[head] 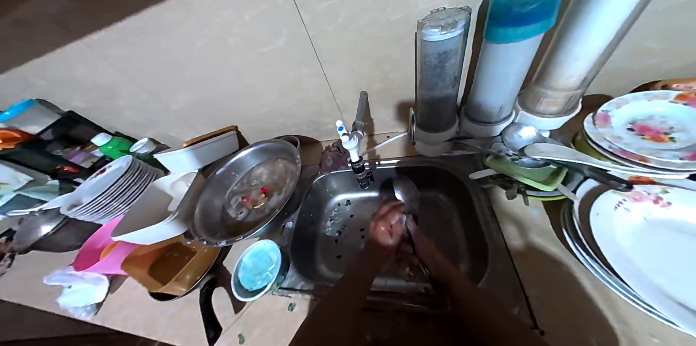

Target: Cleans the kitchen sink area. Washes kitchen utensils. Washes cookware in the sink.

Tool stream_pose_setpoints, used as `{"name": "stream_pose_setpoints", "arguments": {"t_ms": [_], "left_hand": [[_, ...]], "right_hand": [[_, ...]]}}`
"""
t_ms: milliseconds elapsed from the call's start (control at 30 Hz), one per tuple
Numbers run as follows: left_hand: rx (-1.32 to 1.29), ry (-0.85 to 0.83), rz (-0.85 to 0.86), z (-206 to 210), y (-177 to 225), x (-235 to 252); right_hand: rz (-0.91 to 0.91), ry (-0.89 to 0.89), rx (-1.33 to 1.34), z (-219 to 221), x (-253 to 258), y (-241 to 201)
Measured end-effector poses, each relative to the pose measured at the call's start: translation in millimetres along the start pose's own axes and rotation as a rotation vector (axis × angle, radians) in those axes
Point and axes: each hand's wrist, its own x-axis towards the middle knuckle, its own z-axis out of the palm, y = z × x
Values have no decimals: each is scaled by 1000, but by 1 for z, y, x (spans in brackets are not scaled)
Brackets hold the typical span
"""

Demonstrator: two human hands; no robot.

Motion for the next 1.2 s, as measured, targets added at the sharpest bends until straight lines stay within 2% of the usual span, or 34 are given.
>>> {"name": "stream_pose_setpoints", "arguments": {"t_ms": [67,167,233,300,400,500,600,633,700,733,800,867,967,1067,1133,1200], "left_hand": [[-188,71,-400,-14,7,21],[-737,267,-995,-23,45,37],[-1000,367,-1135,-17,65,34],[-990,286,-1080,-14,70,21],[-792,275,-876,-5,66,7],[-633,338,-636,-7,55,17],[-498,399,-538,-10,63,30],[-483,358,-511,-10,68,28],[-491,118,-454,-21,78,16],[-510,94,-447,-24,80,9],[-624,283,-472,-17,67,-2],[-806,385,-560,-18,50,-8],[-894,355,-694,-27,45,-4],[-963,222,-783,-35,36,-4],[-905,186,-823,-35,41,-2],[-729,250,-778,-30,40,-1]], "right_hand": [[43,25,-108,5,0,-5],[29,126,-270,14,-4,-12],[4,172,-318,17,-6,-13],[12,226,-341,18,-7,-15],[12,242,-338,19,-5,-14],[-45,90,-319,15,-4,-3],[-45,-43,-226,10,-4,4],[-38,-60,-208,8,-8,1],[-43,-99,-156,3,-13,-2],[-43,-130,-123,-1,-13,-1],[-14,-226,-52,-7,-9,2],[82,-291,3,-6,-5,1],[196,-313,-70,-1,-2,-2],[209,-435,-169,-9,-2,3],[182,-423,-256,-6,-5,2],[98,-318,-279,3,-5,3]]}}
